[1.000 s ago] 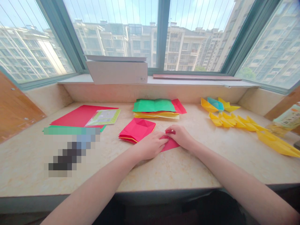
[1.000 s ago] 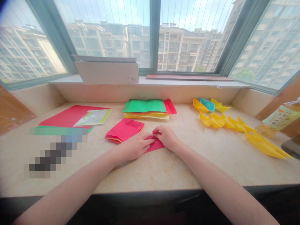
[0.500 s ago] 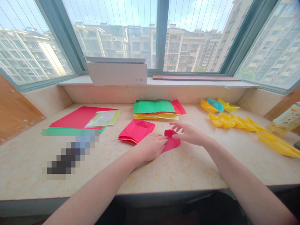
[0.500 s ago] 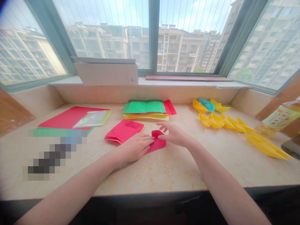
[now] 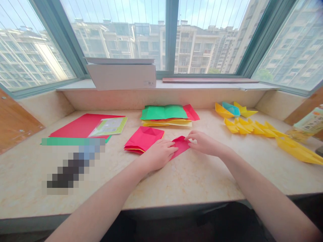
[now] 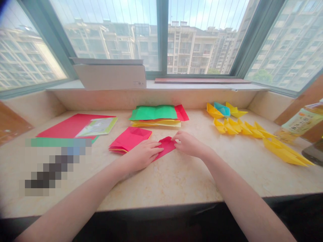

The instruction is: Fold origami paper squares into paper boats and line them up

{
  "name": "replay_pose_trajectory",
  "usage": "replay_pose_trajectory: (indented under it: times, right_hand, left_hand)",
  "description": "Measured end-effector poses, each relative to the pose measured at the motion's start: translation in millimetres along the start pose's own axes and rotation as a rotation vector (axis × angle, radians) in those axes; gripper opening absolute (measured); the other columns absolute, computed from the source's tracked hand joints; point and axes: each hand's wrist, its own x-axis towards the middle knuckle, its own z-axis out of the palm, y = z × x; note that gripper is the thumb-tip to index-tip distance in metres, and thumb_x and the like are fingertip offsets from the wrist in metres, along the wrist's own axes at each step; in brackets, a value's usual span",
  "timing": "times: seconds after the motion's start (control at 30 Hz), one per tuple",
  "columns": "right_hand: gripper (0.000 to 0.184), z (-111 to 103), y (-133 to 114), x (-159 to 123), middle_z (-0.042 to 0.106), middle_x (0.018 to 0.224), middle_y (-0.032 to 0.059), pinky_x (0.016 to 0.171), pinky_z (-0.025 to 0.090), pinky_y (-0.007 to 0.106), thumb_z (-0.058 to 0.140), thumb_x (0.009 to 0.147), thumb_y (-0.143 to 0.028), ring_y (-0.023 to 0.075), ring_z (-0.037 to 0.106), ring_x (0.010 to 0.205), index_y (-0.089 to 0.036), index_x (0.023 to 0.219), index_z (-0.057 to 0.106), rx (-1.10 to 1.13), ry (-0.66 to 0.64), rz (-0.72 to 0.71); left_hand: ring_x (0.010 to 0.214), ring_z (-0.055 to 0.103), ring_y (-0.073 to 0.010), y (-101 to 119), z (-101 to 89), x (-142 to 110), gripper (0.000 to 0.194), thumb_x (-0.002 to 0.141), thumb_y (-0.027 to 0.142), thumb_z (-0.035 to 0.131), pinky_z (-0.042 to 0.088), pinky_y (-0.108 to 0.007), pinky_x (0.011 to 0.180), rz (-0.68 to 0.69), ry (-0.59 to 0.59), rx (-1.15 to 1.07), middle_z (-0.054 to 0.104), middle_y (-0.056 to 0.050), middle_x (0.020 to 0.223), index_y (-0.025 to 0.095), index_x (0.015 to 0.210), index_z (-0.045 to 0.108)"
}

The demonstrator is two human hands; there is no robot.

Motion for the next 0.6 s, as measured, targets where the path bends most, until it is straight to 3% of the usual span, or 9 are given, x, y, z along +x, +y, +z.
replay_pose_trajectory:
  times: [0.23,0.4,0.6]
  right_hand:
    - [0.007,-1.0,-8.2,0.9,0.066,0.091,0.0058,0.076,0.049,0.033,0.069,0.079,-0.016,0.0206,0.063,0.084,-0.02,0.084,0.07,-0.021,0.039,0.058]
    - [0.011,0.6,-10.9,0.9,0.064,0.088,0.0039,0.08,0.048,0.033,0.065,0.083,-0.013,0.0194,0.061,0.085,-0.021,0.077,0.069,0.017,0.077,-0.096]
    - [0.01,-6.7,-18.7,0.0,0.068,0.105,0.0046,0.091,0.046,0.04,0.07,0.083,-0.016,0.0226,0.06,0.097,-0.025,0.078,0.072,0.009,0.166,-0.237]
  left_hand:
    - [0.123,0.055,-0.0277,-1.7,-9.0,-3.8,0.033,0.1,0.028,0.043,0.04,-0.046,0.107,0.034,-0.012,-0.071,0.061,-0.011,0.135,0.02,0.124,0.063]
    - [0.112,0.061,-0.0275,-1.8,-11.9,-3.3,0.029,0.098,0.029,0.046,0.046,-0.045,0.099,0.037,0.008,-0.106,0.067,-0.009,0.123,0.021,0.118,0.065]
    - [0.11,0.061,-0.0264,-2.3,-10.2,-2.5,0.03,0.098,0.028,0.044,0.046,-0.043,0.098,0.05,0.019,-0.105,0.067,-0.009,0.12,0.022,0.116,0.067]
